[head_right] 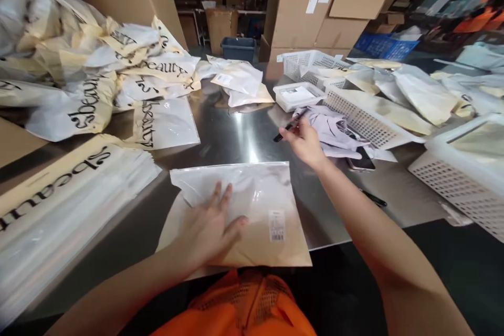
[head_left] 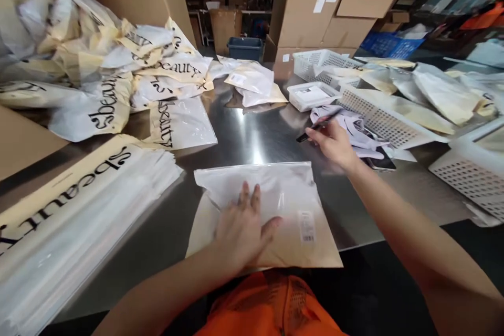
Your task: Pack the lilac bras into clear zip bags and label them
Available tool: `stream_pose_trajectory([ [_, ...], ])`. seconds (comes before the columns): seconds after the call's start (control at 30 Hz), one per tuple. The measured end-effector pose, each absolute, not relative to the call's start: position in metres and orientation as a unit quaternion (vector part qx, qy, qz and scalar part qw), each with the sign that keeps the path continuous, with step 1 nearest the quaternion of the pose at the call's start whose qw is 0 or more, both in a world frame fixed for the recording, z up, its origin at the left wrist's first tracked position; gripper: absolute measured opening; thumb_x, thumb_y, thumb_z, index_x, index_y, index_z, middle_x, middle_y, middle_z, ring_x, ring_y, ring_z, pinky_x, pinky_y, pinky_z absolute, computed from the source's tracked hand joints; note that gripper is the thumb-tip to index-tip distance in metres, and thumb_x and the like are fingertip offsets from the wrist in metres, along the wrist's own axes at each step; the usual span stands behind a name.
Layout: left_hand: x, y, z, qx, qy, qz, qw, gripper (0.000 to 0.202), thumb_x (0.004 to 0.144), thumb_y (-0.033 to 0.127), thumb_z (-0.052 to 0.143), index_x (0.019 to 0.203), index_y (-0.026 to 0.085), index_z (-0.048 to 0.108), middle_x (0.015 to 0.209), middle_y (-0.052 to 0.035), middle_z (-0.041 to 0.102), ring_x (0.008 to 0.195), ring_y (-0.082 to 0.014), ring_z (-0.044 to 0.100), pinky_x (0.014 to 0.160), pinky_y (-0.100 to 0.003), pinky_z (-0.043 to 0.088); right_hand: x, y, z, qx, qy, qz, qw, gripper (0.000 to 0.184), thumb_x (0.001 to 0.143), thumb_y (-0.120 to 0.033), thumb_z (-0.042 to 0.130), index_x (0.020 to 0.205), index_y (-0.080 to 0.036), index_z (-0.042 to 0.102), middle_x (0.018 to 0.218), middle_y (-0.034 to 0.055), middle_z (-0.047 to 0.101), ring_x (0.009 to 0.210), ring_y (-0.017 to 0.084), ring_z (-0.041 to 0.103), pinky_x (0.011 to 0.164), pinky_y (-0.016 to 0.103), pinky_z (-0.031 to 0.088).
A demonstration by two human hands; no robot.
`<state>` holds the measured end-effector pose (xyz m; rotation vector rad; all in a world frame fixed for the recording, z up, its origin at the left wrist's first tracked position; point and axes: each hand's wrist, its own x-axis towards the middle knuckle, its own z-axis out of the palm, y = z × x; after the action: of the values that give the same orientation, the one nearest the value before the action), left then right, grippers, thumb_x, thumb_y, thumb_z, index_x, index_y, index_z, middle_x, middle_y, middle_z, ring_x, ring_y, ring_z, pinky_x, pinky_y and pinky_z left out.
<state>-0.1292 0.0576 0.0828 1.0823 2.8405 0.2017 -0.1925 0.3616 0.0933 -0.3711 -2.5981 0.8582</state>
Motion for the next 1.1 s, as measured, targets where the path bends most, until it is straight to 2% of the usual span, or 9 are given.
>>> stream_pose_trajectory([
  [0.17,-0.141,0.049,0.096,0.454,0.867,0.176,-0.103,0.055,0.101,0.051,0.034,0.136,0.011,0.051,0.098,-0.0093,0.074,0.064,-0.0195,0.067,0.048,-0.030,0.044,-0.087,0.286,0.106,0.038,-0.706,0.697,0.119,0.029,0.083,-0.024,0.073,0.083,-0.021,0.044,0.079,-0.0033,0.055,0.061,0.011,0.060,0.056,0.023,0.051],
  [0.23,-0.140,0.059,0.097,0.474,0.853,0.191,-0.107,0.042,0.104,0.042,0.030,0.108,0.015,0.063,0.074,-0.0032,0.069,0.055,-0.0172,0.063,0.045,-0.029,0.037,-0.070,0.253,0.104,0.053,-0.691,0.716,0.085,0.018,0.090,-0.032,0.067,0.086,-0.020,0.054,0.083,-0.0003,0.056,0.066,0.011,0.060,0.061,0.025,0.052],
  [0.3,-0.136,0.068,0.099,0.495,0.838,0.216,-0.076,0.042,0.105,0.036,0.025,0.086,0.018,0.058,0.060,0.0000,0.060,0.048,-0.0164,0.058,0.044,-0.029,0.031,-0.066,0.236,0.105,0.048,-0.696,0.708,0.103,0.033,0.097,-0.046,0.055,0.077,-0.019,0.058,0.083,0.0029,0.054,0.072,0.013,0.057,0.069,0.029,0.053],
  [0.47,-0.116,0.047,0.111,0.532,0.769,0.328,0.136,0.033,0.104,0.032,0.025,0.078,0.023,0.043,0.054,0.0061,0.050,0.042,-0.0116,0.047,0.043,-0.027,0.030,-0.051,0.260,0.137,-0.052,-0.684,0.679,0.263,0.056,0.101,-0.054,0.032,0.057,-0.020,0.034,0.071,0.0057,0.044,0.076,0.019,0.053,0.074,0.041,0.052],
  [0.57,-0.098,0.032,0.098,0.533,0.772,0.334,0.087,0.030,0.101,0.028,0.031,0.076,0.022,0.047,0.063,0.0024,0.059,0.057,-0.0137,0.058,0.053,-0.027,0.043,-0.035,0.286,0.147,-0.129,-0.633,0.631,0.430,0.054,0.103,-0.045,0.013,0.064,-0.022,0.043,0.076,0.0085,0.046,0.088,0.021,0.058,0.080,0.043,0.052],
  [0.63,-0.088,0.035,0.078,0.556,0.766,0.321,-0.036,0.027,0.099,0.029,0.037,0.079,0.020,0.054,0.095,-0.0058,0.071,0.094,-0.0228,0.067,0.085,-0.039,0.051,-0.031,0.289,0.131,-0.159,-0.628,0.628,0.430,0.056,0.102,-0.050,0.011,0.069,-0.023,0.047,0.080,0.0088,0.048,0.082,0.020,0.058,0.073,0.040,0.052],
  [0.73,-0.080,0.056,0.042,0.582,0.760,0.268,-0.104,0.030,0.098,0.037,0.045,0.080,0.018,0.059,0.144,-0.0102,0.054,0.139,-0.0359,0.040,0.118,-0.063,0.017,-0.036,0.275,0.079,-0.177,-0.629,0.692,0.306,0.053,0.096,-0.064,0.031,0.072,-0.021,0.049,0.076,0.0051,0.051,0.058,0.015,0.054,0.055,0.033,0.051],
  [0.9,-0.080,0.078,0.005,0.575,0.796,0.171,-0.079,0.033,0.096,0.046,0.052,0.088,0.017,0.066,0.149,-0.0091,0.049,0.144,-0.0392,0.033,0.119,-0.069,0.000,-0.040,0.261,0.001,-0.211,-0.571,0.748,0.265,0.039,0.072,-0.048,0.079,0.082,-0.022,0.052,0.088,0.0002,0.061,0.068,0.014,0.065,0.069,0.032,0.060],
  [1.1,-0.078,0.073,-0.003,0.572,0.798,0.167,-0.085,0.029,0.095,0.043,0.053,0.087,0.018,0.066,0.150,-0.0052,0.048,0.145,-0.0362,0.032,0.121,-0.066,-0.004,-0.024,0.265,-0.012,-0.151,-0.648,0.666,0.337,0.025,0.089,-0.034,0.066,0.095,-0.025,0.044,0.091,0.0005,0.063,0.076,0.014,0.066,0.072,0.031,0.058],
])
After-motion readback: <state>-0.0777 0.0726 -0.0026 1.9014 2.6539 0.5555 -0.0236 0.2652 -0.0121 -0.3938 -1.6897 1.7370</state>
